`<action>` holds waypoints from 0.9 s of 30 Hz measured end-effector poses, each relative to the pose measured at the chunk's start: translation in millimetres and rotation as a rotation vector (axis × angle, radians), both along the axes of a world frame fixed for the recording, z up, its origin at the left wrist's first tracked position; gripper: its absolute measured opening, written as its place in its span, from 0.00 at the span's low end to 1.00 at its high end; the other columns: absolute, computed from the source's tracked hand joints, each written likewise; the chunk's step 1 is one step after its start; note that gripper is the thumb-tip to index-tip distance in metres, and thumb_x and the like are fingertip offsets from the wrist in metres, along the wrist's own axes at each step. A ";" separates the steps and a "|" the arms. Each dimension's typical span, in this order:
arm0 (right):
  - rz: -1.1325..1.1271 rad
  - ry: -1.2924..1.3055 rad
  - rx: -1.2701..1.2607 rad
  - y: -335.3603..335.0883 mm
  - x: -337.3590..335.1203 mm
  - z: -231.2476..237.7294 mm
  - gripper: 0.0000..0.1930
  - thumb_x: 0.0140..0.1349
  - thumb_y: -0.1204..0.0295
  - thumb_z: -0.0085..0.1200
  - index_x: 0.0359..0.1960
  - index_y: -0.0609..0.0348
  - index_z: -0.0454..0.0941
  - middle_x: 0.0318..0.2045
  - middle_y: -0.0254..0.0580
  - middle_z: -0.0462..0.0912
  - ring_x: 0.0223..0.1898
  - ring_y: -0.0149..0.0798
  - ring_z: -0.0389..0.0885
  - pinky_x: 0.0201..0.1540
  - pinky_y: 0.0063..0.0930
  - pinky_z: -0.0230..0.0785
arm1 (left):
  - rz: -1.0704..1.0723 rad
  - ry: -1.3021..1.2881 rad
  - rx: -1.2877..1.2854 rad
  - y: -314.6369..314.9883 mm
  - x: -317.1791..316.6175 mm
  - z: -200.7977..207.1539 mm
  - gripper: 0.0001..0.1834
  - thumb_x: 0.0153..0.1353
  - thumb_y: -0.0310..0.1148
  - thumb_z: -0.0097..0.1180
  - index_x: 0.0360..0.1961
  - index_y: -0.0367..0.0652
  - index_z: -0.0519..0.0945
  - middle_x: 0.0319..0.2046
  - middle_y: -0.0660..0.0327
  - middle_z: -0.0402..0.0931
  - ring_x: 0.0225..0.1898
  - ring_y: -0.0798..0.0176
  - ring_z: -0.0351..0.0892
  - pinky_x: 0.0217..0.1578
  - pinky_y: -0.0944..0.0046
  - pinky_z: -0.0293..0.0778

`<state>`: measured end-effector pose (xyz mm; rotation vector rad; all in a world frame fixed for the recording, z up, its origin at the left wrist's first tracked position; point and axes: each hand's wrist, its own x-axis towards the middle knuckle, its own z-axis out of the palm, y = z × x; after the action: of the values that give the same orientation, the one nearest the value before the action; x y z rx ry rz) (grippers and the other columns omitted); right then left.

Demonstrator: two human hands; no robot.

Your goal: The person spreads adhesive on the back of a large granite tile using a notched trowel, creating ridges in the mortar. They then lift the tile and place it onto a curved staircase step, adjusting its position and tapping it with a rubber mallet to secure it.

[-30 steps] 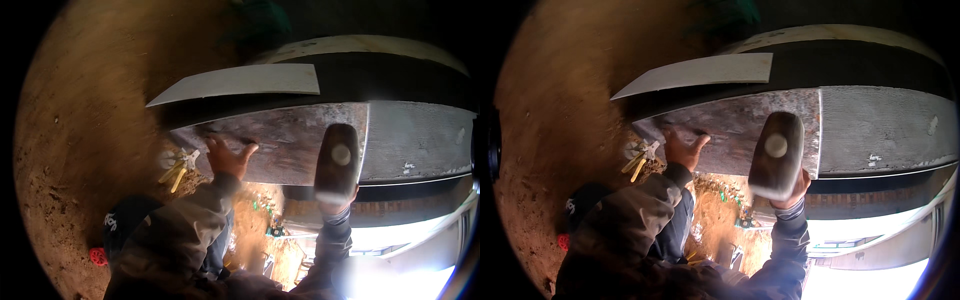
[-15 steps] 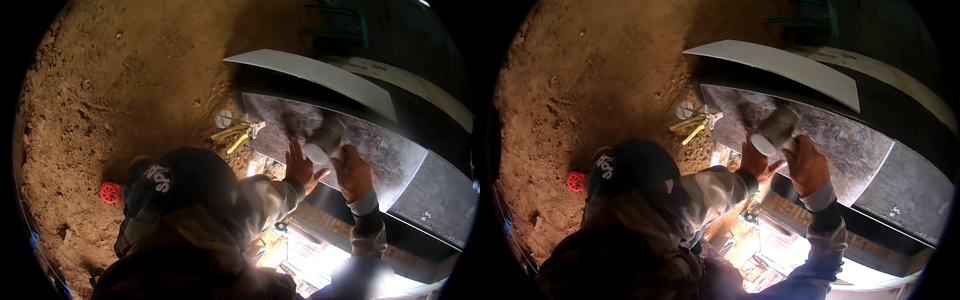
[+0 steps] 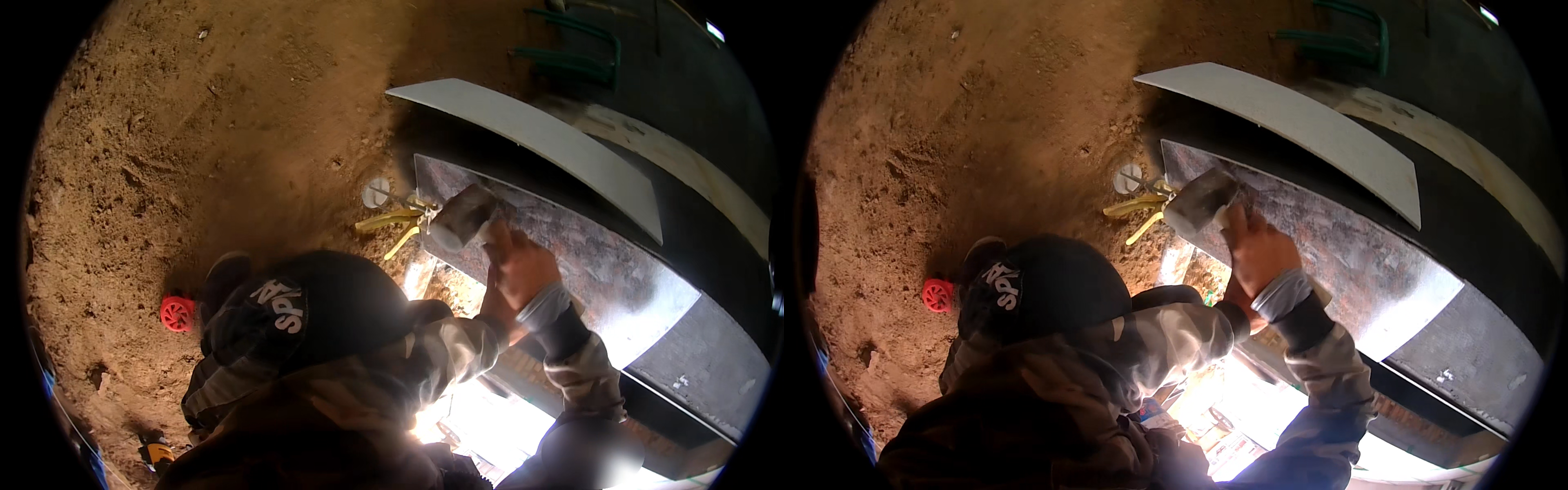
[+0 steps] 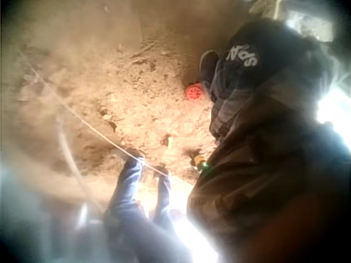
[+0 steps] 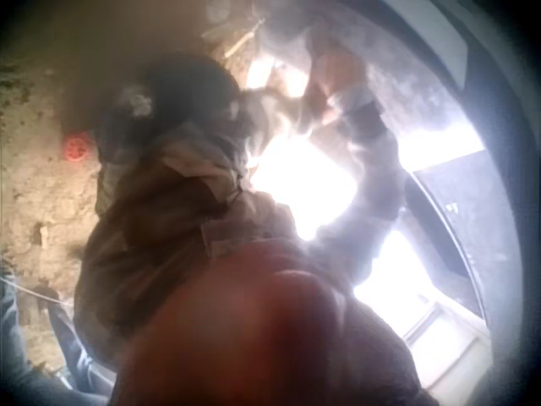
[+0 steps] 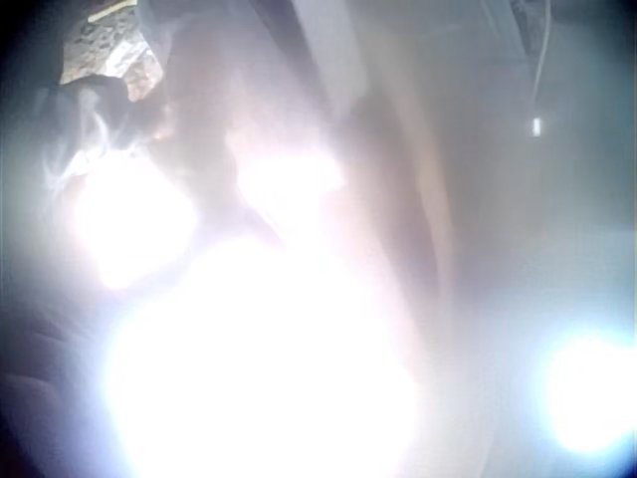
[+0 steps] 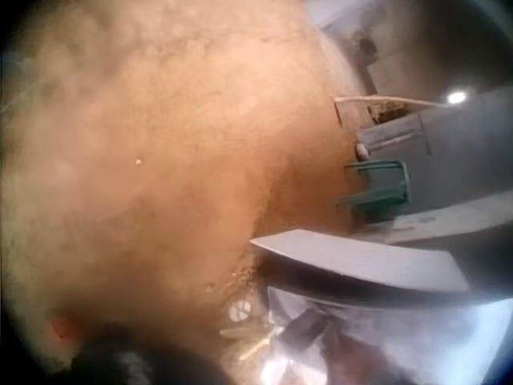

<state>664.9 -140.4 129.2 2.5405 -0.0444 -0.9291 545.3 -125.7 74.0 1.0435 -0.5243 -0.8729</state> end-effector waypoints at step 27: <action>-0.138 0.076 0.003 -8.5 28.6 -68.4 0.14 0.72 0.58 0.45 0.49 0.53 0.71 0.29 0.57 0.82 0.25 0.59 0.84 0.26 0.52 0.77 | 0.028 -0.045 0.058 4.7 13.7 2.5 0.25 0.71 0.47 0.45 0.62 0.44 0.67 0.59 0.52 0.68 0.61 0.50 0.66 0.61 0.47 0.61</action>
<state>693.5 -148.8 60.9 2.5279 -0.1982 -1.0785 559.0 -121.0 76.5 1.1226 -0.5239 -0.8457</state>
